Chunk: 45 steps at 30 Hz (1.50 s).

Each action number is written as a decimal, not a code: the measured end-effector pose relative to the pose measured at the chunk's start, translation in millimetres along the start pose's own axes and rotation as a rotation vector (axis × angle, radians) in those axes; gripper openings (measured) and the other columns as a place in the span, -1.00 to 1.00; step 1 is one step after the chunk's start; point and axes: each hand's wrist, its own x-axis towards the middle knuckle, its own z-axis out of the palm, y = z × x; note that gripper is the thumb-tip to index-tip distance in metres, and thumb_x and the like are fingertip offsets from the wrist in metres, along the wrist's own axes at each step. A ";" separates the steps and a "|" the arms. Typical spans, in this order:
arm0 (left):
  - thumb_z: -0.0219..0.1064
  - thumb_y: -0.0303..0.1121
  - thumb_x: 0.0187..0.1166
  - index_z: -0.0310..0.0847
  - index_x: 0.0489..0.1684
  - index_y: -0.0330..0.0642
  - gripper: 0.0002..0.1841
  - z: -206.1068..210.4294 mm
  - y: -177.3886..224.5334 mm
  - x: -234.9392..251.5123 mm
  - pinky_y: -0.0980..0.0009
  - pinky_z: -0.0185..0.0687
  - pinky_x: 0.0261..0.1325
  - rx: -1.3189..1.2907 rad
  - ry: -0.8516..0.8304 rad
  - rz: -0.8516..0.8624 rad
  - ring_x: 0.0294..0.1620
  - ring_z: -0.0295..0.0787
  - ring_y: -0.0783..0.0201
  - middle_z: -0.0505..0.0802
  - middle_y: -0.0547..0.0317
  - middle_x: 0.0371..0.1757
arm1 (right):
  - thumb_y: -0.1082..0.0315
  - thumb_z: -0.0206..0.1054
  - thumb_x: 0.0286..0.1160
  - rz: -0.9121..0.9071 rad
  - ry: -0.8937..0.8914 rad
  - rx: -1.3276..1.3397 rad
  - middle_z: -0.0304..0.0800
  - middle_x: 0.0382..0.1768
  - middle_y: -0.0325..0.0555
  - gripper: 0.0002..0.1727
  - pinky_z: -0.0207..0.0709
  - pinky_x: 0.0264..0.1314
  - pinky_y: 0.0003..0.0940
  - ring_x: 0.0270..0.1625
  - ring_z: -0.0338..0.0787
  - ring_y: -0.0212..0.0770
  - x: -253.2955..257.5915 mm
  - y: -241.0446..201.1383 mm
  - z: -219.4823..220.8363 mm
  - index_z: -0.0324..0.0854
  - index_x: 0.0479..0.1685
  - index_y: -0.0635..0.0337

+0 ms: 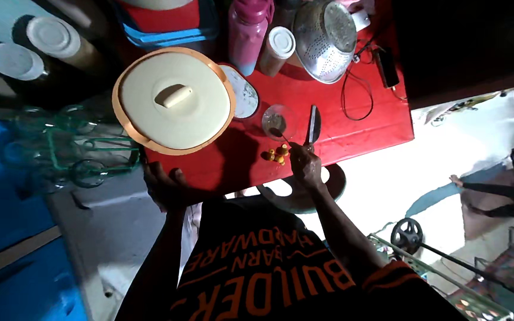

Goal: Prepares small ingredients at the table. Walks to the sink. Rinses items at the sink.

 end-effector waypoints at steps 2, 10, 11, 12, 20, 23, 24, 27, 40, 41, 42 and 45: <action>0.02 0.09 0.65 0.33 0.68 -0.25 -0.28 -2.9 1.8 1.8 -0.27 0.32 0.58 0.012 -0.023 -0.025 0.73 0.27 -0.32 0.32 -0.36 0.76 | 0.32 0.27 0.67 0.014 -0.026 -0.015 0.91 -0.19 0.04 -0.72 0.69 -0.04 0.17 -0.14 0.89 0.09 7.6 4.7 7.8 0.80 0.20 0.11; 0.03 0.11 0.64 0.34 0.68 -0.24 -0.27 -5.6 5.3 2.5 -0.31 0.24 0.62 -0.013 -0.043 -0.036 0.76 0.20 -0.35 0.30 -0.38 0.76 | 0.35 0.25 0.68 0.087 -0.060 -0.004 0.91 -0.14 0.09 -0.70 0.75 -0.10 0.16 -0.12 0.90 0.14 1.8 8.7 -5.1 0.77 0.23 0.18; 0.03 0.10 0.64 0.36 0.67 -0.24 -0.28 -4.2 4.2 2.5 -0.30 0.27 0.60 -0.007 -0.035 -0.032 0.75 0.22 -0.34 0.32 -0.36 0.76 | 0.36 0.26 0.66 0.065 -0.043 -0.006 0.91 -0.15 0.08 -0.71 0.74 -0.07 0.17 -0.11 0.90 0.13 1.1 7.9 2.0 0.79 0.21 0.18; 0.06 0.08 0.64 0.37 0.66 -0.25 -0.29 -3.8 4.5 2.8 -0.29 0.29 0.59 -0.002 -0.036 -0.038 0.75 0.24 -0.34 0.33 -0.35 0.75 | 0.35 0.26 0.66 0.048 -0.019 -0.013 0.91 -0.16 0.07 -0.71 0.72 -0.04 0.17 -0.11 0.90 0.13 3.3 9.5 9.4 0.79 0.20 0.17; 0.01 0.10 0.63 0.35 0.66 -0.24 -0.28 -3.3 8.8 1.2 -0.27 0.30 0.60 0.025 -0.013 -0.035 0.74 0.26 -0.33 0.34 -0.36 0.74 | 0.36 0.25 0.67 0.083 -0.025 -0.006 0.91 -0.15 0.08 -0.70 0.74 -0.17 0.15 -0.15 0.90 0.12 4.0 16.9 -1.3 0.77 0.24 0.16; -0.07 0.18 0.65 0.32 0.69 -0.24 -0.23 -5.3 9.5 -1.6 -0.28 0.27 0.61 0.017 -0.021 -0.028 0.76 0.22 -0.34 0.31 -0.35 0.77 | 0.37 0.26 0.65 0.026 -0.025 0.014 0.92 -0.13 0.05 -0.70 0.73 -0.09 0.15 -0.10 0.90 0.10 5.1 12.3 7.6 0.78 0.22 0.15; -0.07 0.20 0.63 0.33 0.68 -0.25 -0.21 -6.3 9.6 -0.7 -0.29 0.29 0.59 0.016 -0.036 -0.029 0.76 0.23 -0.34 0.31 -0.36 0.76 | 0.36 0.24 0.68 0.025 -0.031 0.019 0.91 -0.10 0.05 -0.70 0.71 -0.07 0.16 -0.09 0.89 0.10 9.4 12.6 7.8 0.77 0.25 0.15; -0.02 0.17 0.63 0.33 0.68 -0.22 -0.24 -5.8 6.7 4.4 -0.27 0.26 0.63 0.018 -0.064 -0.058 0.77 0.21 -0.28 0.31 -0.31 0.77 | 0.34 0.19 0.74 0.068 -0.032 0.021 0.90 -0.06 0.09 -0.67 0.72 -0.12 0.18 -0.13 0.90 0.11 21.6 17.8 -2.3 0.71 0.34 0.14; -0.07 0.16 0.70 0.25 0.74 -0.20 -0.25 2.4 -3.9 -1.9 -0.27 0.15 0.69 0.012 -0.036 -0.019 0.82 0.12 -0.27 0.25 -0.28 0.81 | 0.41 0.29 0.65 -0.006 0.094 0.026 0.91 -0.17 0.09 -0.72 0.75 -0.22 0.03 -0.23 0.91 0.06 23.2 4.8 -32.7 0.75 0.24 0.22; -0.08 0.17 0.69 0.25 0.74 -0.19 -0.25 2.7 -3.1 -1.8 -0.26 0.16 0.69 0.025 -0.037 -0.021 0.81 0.13 -0.27 0.25 -0.27 0.81 | 0.42 0.30 0.63 -0.010 0.122 0.041 0.91 -0.19 0.08 -0.71 0.75 -0.23 -0.01 -0.25 0.90 0.04 23.7 1.8 -37.8 0.75 0.23 0.22; -0.10 0.20 0.68 0.26 0.74 -0.19 -0.23 3.0 -2.4 -1.2 -0.25 0.17 0.69 0.030 -0.032 -0.021 0.81 0.13 -0.26 0.26 -0.25 0.81 | 0.42 0.31 0.63 -0.015 0.141 0.057 0.91 -0.19 0.07 -0.71 0.75 -0.22 -0.03 -0.25 0.90 0.02 23.3 -0.2 -39.3 0.75 0.24 0.23; -0.12 0.25 0.66 0.27 0.73 -0.19 -0.20 5.0 -6.0 -0.9 -0.24 0.18 0.68 0.025 -0.014 -0.015 0.80 0.17 -0.23 0.27 -0.26 0.80 | 0.39 0.29 0.64 -0.014 0.101 0.048 0.92 -0.14 0.07 -0.71 0.77 -0.14 0.01 -0.16 0.91 0.03 16.3 6.3 -20.5 0.77 0.22 0.22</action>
